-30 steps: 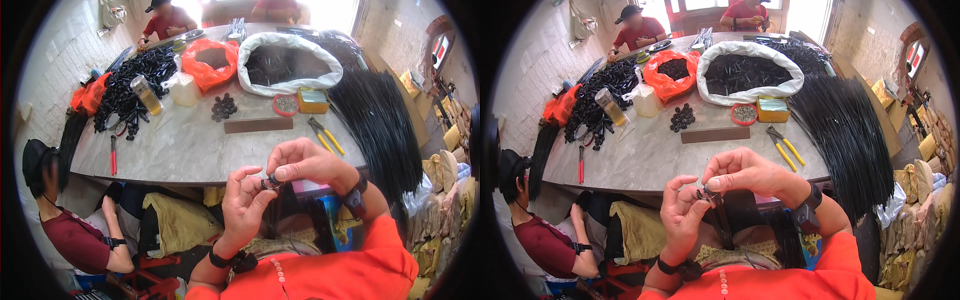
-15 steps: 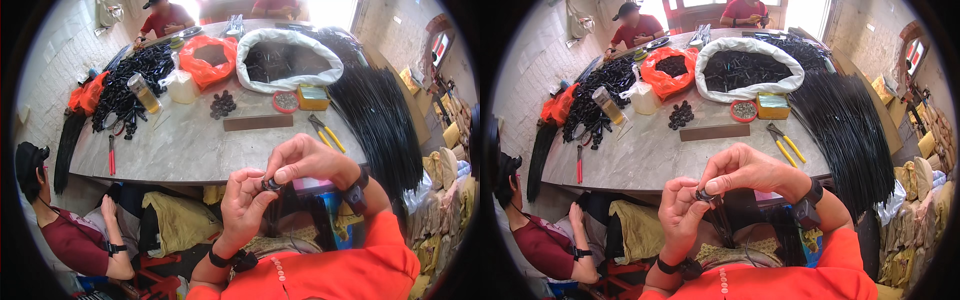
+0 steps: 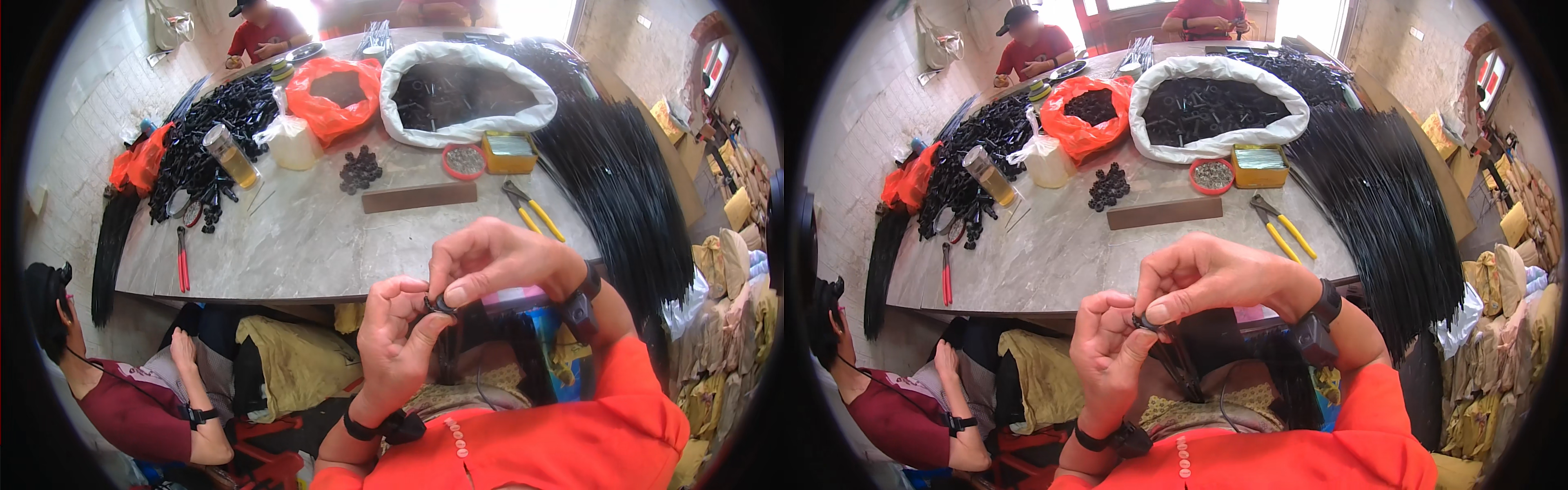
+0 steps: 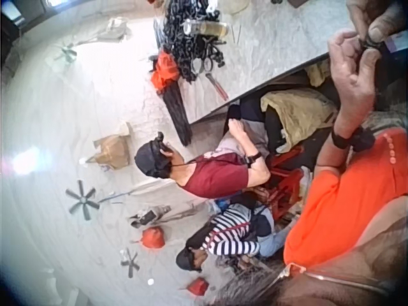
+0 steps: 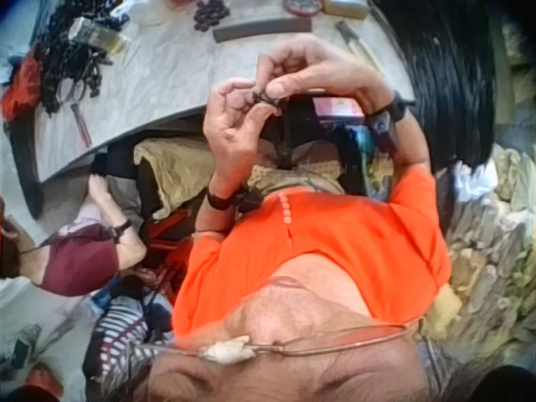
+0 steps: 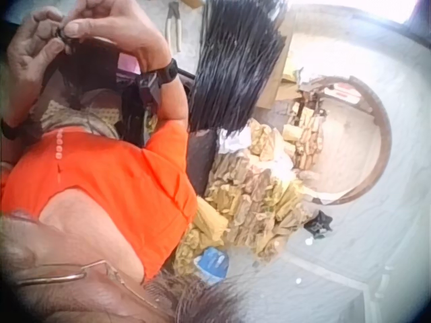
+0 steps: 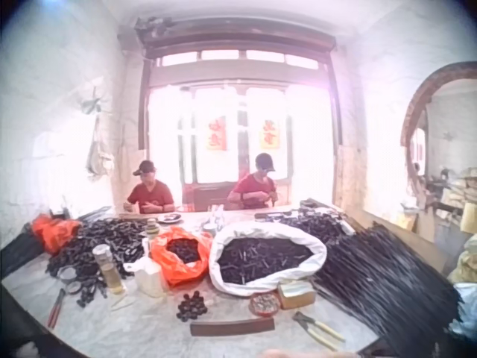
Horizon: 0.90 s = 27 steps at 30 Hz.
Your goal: Assembling umbrella frames by connecting ribs and cutting plastic fasteners with pliers in a workshop.
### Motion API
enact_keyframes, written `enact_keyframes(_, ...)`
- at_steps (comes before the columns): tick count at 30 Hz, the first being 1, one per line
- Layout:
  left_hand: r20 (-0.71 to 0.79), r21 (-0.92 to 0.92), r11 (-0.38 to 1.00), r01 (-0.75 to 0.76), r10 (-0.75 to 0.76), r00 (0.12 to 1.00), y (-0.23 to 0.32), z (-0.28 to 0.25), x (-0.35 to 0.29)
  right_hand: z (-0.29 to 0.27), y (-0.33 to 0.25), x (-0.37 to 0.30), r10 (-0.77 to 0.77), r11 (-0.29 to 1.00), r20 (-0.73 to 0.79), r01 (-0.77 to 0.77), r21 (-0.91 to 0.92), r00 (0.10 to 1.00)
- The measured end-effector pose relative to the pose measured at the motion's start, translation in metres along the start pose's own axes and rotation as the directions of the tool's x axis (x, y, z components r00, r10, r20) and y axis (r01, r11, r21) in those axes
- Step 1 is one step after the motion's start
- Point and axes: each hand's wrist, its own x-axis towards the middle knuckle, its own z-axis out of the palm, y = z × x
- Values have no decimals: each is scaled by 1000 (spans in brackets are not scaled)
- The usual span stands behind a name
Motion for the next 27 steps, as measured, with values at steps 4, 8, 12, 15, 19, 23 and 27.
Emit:
enact_keyframes(4, 48, -6, 999, 31, -31, 998, 10, -7, 0, 3, 2, 3, 3, 995, 43, -7, 102, 999)
enact_keyframes(8, 71, 186, 982, 32, -46, 996, 20, -12, 2, 6, 10, 5, -9, 983, 39, 2, 181, 999)
enact_keyframes(12, 45, 212, 975, 62, -73, 996, 27, -16, -2, 13, 18, 5, -13, 972, -27, 18, 235, 1000)
enact_keyframes(15, -10, 182, 974, 139, -139, 990, 32, -16, -6, 19, 36, 4, -95, 937, -66, 111, 330, 993)
enact_keyframes(19, 31, 185, 982, 33, -39, 999, 30, -15, -7, 31, 62, -1, -249, 847, -185, 307, 435, 951)
enact_keyframes(23, 12, 201, 980, -9, 6, 1000, 27, -14, -9, 47, 77, -4, -357, 797, -304, 458, 393, 883)
enact_keyframes(27, 8, 283, 955, -88, 90, 996, 25, -16, -13, 60, 83, -3, -452, 753, -412, 586, 298, 791)
